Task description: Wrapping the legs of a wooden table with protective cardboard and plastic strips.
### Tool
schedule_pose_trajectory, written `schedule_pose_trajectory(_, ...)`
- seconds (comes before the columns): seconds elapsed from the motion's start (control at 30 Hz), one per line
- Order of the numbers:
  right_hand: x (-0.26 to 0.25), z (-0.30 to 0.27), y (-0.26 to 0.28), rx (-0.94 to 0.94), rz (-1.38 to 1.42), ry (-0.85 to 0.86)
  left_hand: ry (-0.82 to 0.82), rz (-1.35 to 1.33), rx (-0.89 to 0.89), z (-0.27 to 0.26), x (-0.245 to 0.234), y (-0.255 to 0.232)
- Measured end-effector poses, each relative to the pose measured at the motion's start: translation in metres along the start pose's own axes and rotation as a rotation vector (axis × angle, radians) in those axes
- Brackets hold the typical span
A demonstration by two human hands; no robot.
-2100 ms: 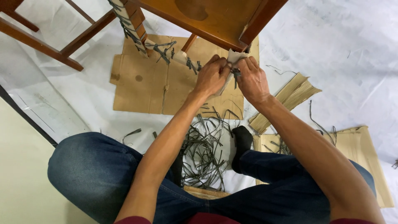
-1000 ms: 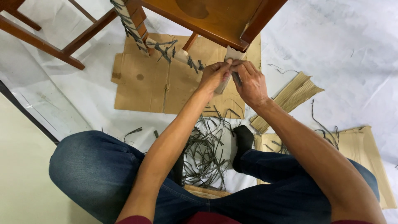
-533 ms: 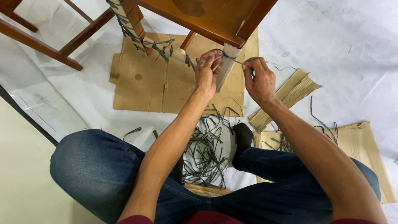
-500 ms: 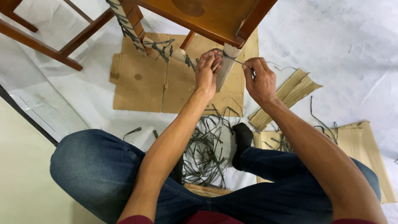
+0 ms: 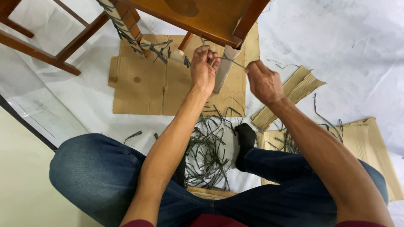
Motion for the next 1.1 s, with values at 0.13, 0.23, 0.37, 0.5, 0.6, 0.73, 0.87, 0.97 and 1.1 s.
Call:
schedule_pose_trajectory(0.13, -0.004, 0.008, -0.021, 0.107, -0.119, 0.062, -0.057, 0.034, -0.025, 0.017, -0.013, -0.001)
schedule_pose_trajectory(0.23, 0.026, 0.01, -0.036, 0.12, -0.108, 0.077, -0.078, 0.07, -0.023, 0.009, -0.015, -0.002)
schedule_pose_trajectory(0.37, 0.018, 0.022, -0.025, 0.095, -0.162, 0.056, -0.123, 0.119, -0.066, 0.012, -0.025, 0.0)
schedule_pose_trajectory(0.5, 0.003, 0.034, 0.012, 0.096, -0.209, 0.078, -0.099, 0.025, -0.054, 0.012, -0.021, 0.004)
schedule_pose_trajectory(0.6, 0.009, 0.041, 0.031, 0.223, -0.101, 0.168, -0.12, 0.023, -0.061, 0.007, -0.01, -0.004)
schedule_pose_trajectory(0.73, 0.03, 0.037, 0.023, 0.352, 0.11, 0.113, -0.199, 0.027, -0.134, 0.004, -0.013, -0.002)
schedule_pose_trajectory(0.87, 0.017, 0.043, 0.034, 0.33, 0.114, 0.068, -0.117, -0.063, -0.158, 0.014, -0.027, 0.006)
schedule_pose_trajectory(0.97, 0.01, 0.043, 0.037, 0.409, 0.239, 0.085, -0.02, -0.163, -0.141, 0.029, -0.036, 0.014)
schedule_pose_trajectory(1.1, 0.031, 0.041, 0.015, 0.384, 0.403, 0.012, -0.059, 0.094, -0.176, 0.033, -0.007, 0.005)
Point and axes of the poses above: each hand's wrist, its own z-axis towards the middle knuckle, its own x-axis out of the palm, y = z × x, the point moved 3 cm from there along z, towards the middle knuckle, and after that the axes turned 1 degree about x, right-handed, at the moved point
